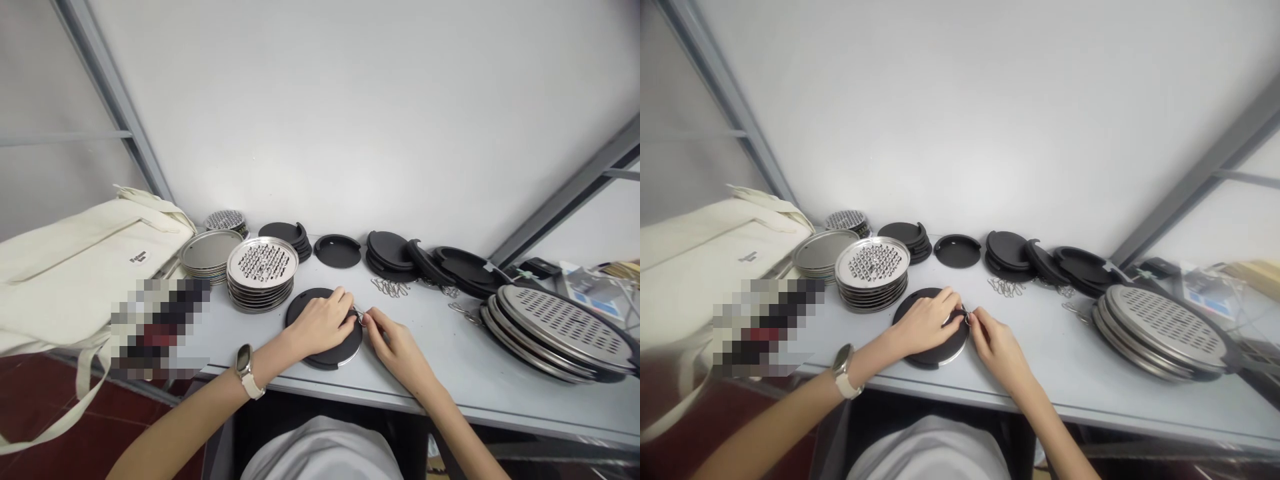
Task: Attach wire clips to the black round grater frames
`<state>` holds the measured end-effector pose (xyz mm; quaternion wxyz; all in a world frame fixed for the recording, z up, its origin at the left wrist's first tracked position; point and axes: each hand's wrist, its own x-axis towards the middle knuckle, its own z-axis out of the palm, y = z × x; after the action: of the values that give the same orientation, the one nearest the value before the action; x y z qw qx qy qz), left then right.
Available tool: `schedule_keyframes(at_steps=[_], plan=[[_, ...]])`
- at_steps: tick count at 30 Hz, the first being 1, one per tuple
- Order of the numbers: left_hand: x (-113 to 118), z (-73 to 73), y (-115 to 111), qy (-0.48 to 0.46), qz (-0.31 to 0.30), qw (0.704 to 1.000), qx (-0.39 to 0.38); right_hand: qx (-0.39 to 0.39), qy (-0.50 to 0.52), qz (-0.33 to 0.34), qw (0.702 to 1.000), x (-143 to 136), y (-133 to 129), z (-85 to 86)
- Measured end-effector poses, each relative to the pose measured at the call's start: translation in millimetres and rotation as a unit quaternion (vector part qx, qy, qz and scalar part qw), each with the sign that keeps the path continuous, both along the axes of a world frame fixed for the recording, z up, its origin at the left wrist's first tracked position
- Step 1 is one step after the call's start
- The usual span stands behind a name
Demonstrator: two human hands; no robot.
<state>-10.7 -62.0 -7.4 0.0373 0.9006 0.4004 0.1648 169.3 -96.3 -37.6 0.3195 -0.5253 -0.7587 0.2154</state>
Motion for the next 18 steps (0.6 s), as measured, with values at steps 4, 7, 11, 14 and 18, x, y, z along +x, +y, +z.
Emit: schedule_keyframes(at_steps=[4,7,11,14,18], plan=[[-0.2,0.1,-0.3,-0.004,0.002,1.0,0.002,-0.003,-0.012,0.013,1.0,-0.2,0.0,-0.1],[-0.9,1.4,-1.3,0.021,-0.005,1.0,0.004,-0.01,-0.017,0.015,1.0,0.3,-0.2,-1.1],[-1.4,3.1,-2.2,0.029,-0.002,1.0,0.003,-0.013,-0.01,0.014,1.0,1.1,-0.2,-2.6],[-1.3,3.4,-2.3,0.027,0.002,1.0,0.007,-0.016,-0.005,0.017,1.0,0.8,1.4,-3.1],[-1.2,2.2,-1.8,0.03,0.001,0.999,0.011,-0.021,-0.014,0.019,1.0,-0.6,4.4,-3.3]])
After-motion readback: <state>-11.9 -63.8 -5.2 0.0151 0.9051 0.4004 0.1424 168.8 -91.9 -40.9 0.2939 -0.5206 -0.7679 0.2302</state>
